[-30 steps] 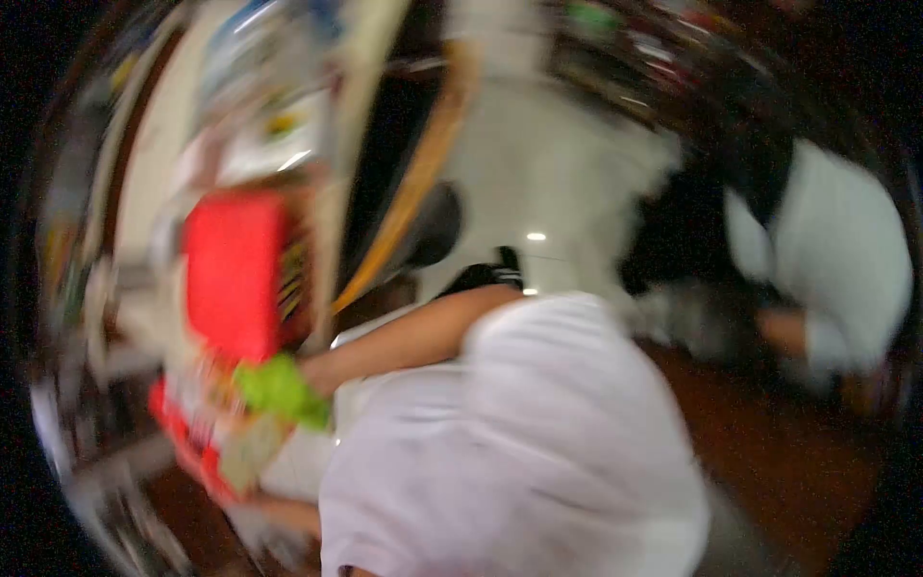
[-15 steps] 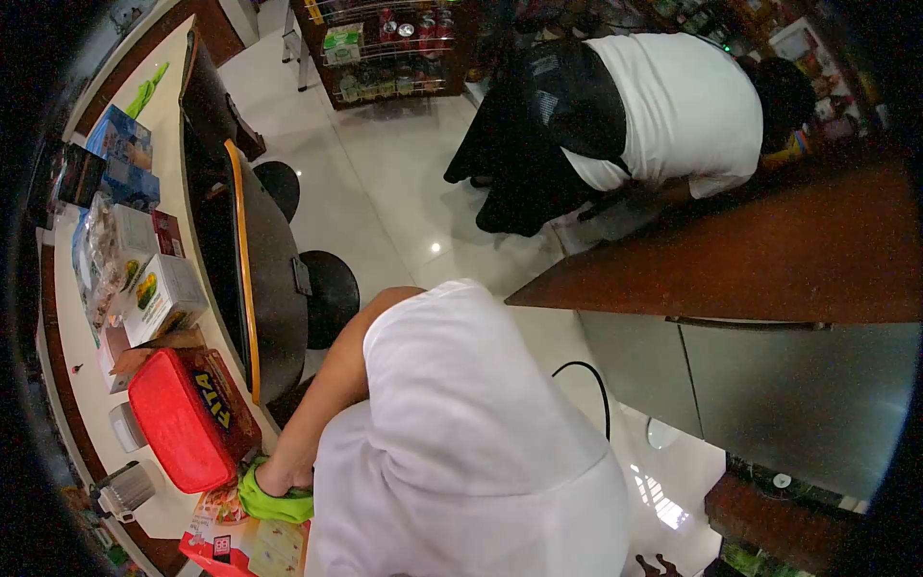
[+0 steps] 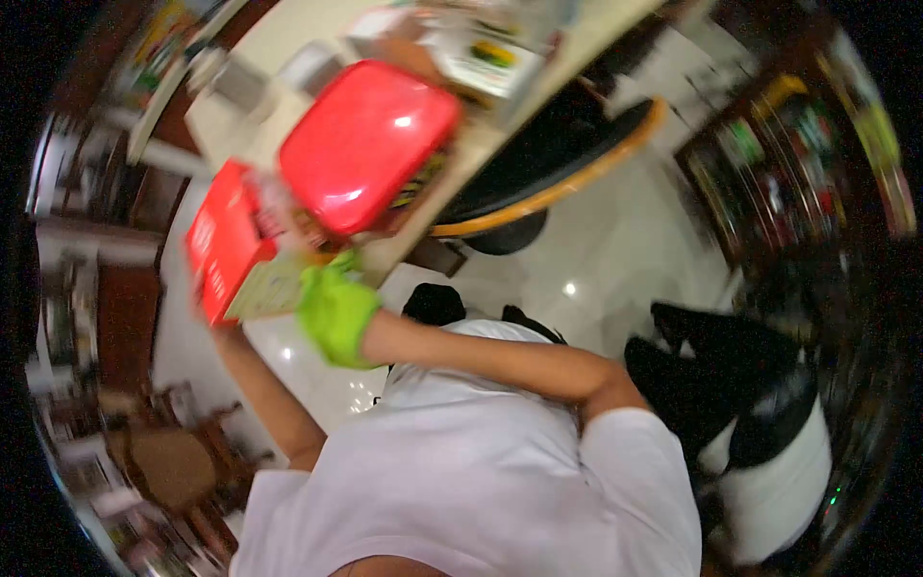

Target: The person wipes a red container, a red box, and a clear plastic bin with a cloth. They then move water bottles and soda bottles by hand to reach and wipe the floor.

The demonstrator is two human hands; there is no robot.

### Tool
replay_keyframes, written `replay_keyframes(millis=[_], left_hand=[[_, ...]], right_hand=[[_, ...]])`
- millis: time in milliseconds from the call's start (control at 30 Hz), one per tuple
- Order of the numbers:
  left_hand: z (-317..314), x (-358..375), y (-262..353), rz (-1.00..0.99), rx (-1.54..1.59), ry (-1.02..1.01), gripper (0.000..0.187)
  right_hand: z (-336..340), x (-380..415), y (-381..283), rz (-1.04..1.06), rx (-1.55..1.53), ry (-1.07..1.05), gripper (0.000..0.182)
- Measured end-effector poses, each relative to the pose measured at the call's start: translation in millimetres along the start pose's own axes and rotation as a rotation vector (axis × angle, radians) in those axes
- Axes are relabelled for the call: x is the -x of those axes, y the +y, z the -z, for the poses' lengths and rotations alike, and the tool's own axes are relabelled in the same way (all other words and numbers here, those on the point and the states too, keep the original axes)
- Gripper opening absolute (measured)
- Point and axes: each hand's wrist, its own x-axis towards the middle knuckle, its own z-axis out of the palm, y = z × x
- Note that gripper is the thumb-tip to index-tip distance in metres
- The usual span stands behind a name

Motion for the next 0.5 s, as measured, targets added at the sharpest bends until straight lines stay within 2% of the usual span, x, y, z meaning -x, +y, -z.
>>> replay_keyframes(millis=[67,100,167,200,267,333,400,433,500], left_hand=[[-10.0,5.0,4.7,-0.041,0.015,0.029,0.073],[-19.3,6.8,10.1,-0.023,0.018,0.039,0.073],[-28.0,7.9,17.3,-0.028,0.016,0.073,0.073],[-28.4,7.3,13.0,-0.011,0.032,0.057,0.074],[-29.8,10.1,12.6,-0.028,0.020,0.072,0.074],[-33.9,10.1,12.8,-0.036,0.000,0.047,0.075],[-37.2,15.5,6.8,-0.088,-0.215,0.082,0.081],[-32.4,18.0,10.9,-0.089,-0.203,0.046,0.081],[-12.9,21.1,24.1,-0.010,-0.795,-0.159,0.095]], right_hand=[[11.5,11.7,23.0,0.019,-0.508,-0.073,0.019],[21.1,19.0,22.6,-0.310,-0.848,-0.106,0.023],[44.7,37.8,33.6,-0.513,-1.102,-0.102,0.030],[53.7,49.8,44.7,-0.367,-1.020,-0.045,0.032],[83.6,60.0,49.5,-0.419,-1.045,-0.056,0.034],[91.7,67.4,47.6,-0.544,-0.940,0.158,0.033],[79.3,73.0,49.7,-0.766,-0.754,0.463,0.032],[69.1,74.6,54.9,-0.879,-0.657,0.594,0.032],[43.8,73.3,56.3,-1.028,-0.507,0.752,0.031]])
